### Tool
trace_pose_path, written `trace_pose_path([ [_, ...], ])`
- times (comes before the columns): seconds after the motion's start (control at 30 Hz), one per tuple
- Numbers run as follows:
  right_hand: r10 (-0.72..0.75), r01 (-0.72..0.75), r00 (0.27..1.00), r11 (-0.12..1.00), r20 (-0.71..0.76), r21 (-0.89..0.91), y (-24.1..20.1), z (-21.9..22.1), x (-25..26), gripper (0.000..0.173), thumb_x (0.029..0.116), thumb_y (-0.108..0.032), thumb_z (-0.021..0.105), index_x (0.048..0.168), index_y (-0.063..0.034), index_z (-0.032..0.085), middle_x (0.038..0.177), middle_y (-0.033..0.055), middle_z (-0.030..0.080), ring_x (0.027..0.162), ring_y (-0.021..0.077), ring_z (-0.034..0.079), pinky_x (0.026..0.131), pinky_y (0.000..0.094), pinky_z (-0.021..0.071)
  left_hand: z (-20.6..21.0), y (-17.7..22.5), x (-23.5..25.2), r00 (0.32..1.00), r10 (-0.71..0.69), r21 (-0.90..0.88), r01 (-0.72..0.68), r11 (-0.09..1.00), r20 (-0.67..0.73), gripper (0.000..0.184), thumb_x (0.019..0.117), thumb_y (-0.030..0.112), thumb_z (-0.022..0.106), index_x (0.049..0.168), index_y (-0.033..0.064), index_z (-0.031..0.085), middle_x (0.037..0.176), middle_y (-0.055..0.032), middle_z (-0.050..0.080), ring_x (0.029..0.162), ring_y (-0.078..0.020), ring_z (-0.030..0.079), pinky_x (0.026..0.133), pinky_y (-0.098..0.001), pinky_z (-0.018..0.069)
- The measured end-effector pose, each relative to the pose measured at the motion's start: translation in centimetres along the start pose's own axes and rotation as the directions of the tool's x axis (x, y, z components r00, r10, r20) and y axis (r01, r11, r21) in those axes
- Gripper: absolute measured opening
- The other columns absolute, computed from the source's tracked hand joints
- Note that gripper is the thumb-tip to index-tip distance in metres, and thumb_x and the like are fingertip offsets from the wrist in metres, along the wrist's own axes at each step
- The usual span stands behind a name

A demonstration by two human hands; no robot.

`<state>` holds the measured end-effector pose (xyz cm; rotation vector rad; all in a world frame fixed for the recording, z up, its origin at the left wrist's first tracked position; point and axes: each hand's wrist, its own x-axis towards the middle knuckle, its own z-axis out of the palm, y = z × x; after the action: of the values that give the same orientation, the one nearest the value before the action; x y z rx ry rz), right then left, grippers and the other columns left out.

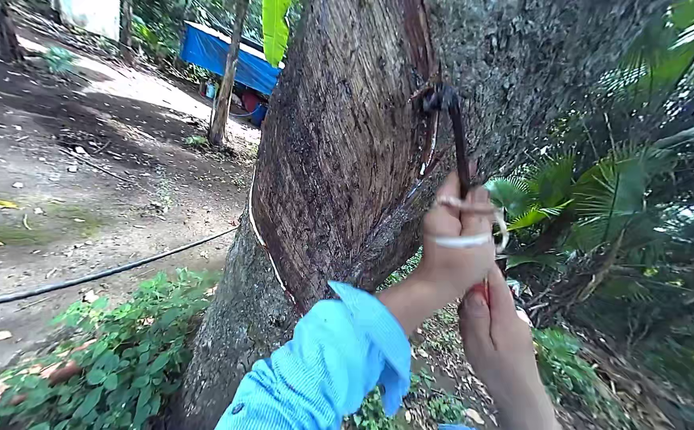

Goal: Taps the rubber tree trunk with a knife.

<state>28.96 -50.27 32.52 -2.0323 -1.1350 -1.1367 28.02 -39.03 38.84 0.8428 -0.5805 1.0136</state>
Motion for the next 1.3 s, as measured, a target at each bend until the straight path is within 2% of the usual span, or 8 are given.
trace_pose_path([
  [0.13,-0.063,0.068,0.993,0.997,0.095,-0.041,-4.9,-0.9,6.9,0.056,0.1097,-0.036,0.035,0.160,-0.0116,0.035,0.086,0.0113,0.067,0.061,0.0198,0.058,0.056,0.0421,0.0494,-0.7,5.4,6.9,0.978,0.121,-0.029,-0.128,0.991,-0.172,0.030,0.1128,0.014,0.030,0.125,-0.0011,0.052,0.064,0.0047,0.044,0.044,-0.0014,0.043,0.042,-0.0169,0.0439],
  [0.23,-0.206,0.213,0.975,0.974,0.088,-0.073,-5.2,-0.2,3.9,0.055,0.1085,-0.028,0.040,0.159,-0.0062,0.037,0.103,0.0190,0.066,0.074,0.0248,0.065,0.062,0.0412,0.0556,-2.5,7.1,5.6,0.967,0.140,-0.082,-0.160,0.984,-0.211,0.034,0.1134,0.017,0.025,0.136,0.0049,0.047,0.064,0.0058,0.044,0.043,-0.0016,0.040,0.039,-0.0166,0.0399],
  [0.5,-0.183,0.102,0.960,0.935,-0.213,-0.339,-5.9,0.2,-4.4,0.041,0.1059,-0.020,0.047,0.137,0.0050,0.057,0.084,0.0241,0.063,0.068,0.0229,0.062,0.064,0.0272,0.0517,-1.1,6.2,-0.3,0.961,-0.277,-0.060,0.278,0.959,0.019,0.040,0.1116,0.013,0.035,0.151,0.0068,0.041,0.066,0.0021,0.045,0.050,-0.0036,0.045,0.048,-0.0188,0.0425],
  [0.73,-0.162,0.052,0.960,0.902,-0.227,-0.428,-6.9,0.5,-4.4,0.040,0.1026,-0.012,0.049,0.135,0.0088,0.059,0.079,0.0246,0.063,0.064,0.0232,0.061,0.060,0.0271,0.0498,-0.9,6.0,0.1,0.956,-0.290,-0.084,0.293,0.952,0.042,0.026,0.1109,0.011,0.037,0.132,0.0034,0.050,0.064,0.0032,0.045,0.049,-0.0024,0.045,0.048,-0.0176,0.0436],
  [0.87,-0.169,0.042,0.957,0.884,-0.235,-0.465,-7.5,0.5,-3.6,0.038,0.1034,-0.012,0.049,0.134,0.0068,0.060,0.078,0.0224,0.062,0.063,0.0234,0.060,0.058,0.0273,0.0492,-1.1,6.3,0.7,0.957,-0.280,-0.114,0.287,0.951,0.073,0.035,0.1109,0.010,0.035,0.144,0.0016,0.044,0.063,0.0032,0.043,0.048,-0.0025,0.045,0.047,-0.0176,0.0431],
  [1.13,-0.162,0.088,0.981,0.865,-0.108,-0.493,-9.5,-3.3,-2.4,0.039,0.1043,-0.010,0.048,0.139,0.0057,0.057,0.080,0.0242,0.065,0.063,0.0281,0.062,0.057,0.0340,0.0511,0.0,7.4,1.2,0.972,-0.223,-0.259,0.235,0.937,0.076,0.031,0.1113,0.011,0.030,0.136,0.0021,0.045,0.064,0.0043,0.042,0.046,-0.0019,0.044,0.044,-0.0170,0.0428],
  [1.23,-0.228,0.112,0.960,0.844,-0.162,-0.524,-9.3,-2.7,0.7,0.039,0.1037,-0.010,0.050,0.138,0.0058,0.060,0.078,0.0248,0.066,0.060,0.0314,0.062,0.052,0.0381,0.0482,0.4,8.1,4.3,0.989,-0.144,-0.237,0.145,0.961,0.025,0.022,0.1123,0.013,0.030,0.110,0.0040,0.049,0.063,0.0047,0.044,0.045,-0.0015,0.045,0.044,-0.0174,0.0455],
  [1.3,-0.224,0.113,0.963,0.843,-0.153,-0.526,-9.5,-3.1,0.9,0.040,0.1049,-0.012,0.049,0.139,0.0054,0.060,0.081,0.0253,0.068,0.064,0.0308,0.063,0.056,0.0370,0.0487,0.7,8.4,4.7,0.988,-0.152,-0.237,0.142,0.961,-0.021,0.022,0.1129,0.018,0.033,0.107,0.0071,0.051,0.065,0.0033,0.043,0.045,-0.0040,0.043,0.042,-0.0198,0.0439],
])
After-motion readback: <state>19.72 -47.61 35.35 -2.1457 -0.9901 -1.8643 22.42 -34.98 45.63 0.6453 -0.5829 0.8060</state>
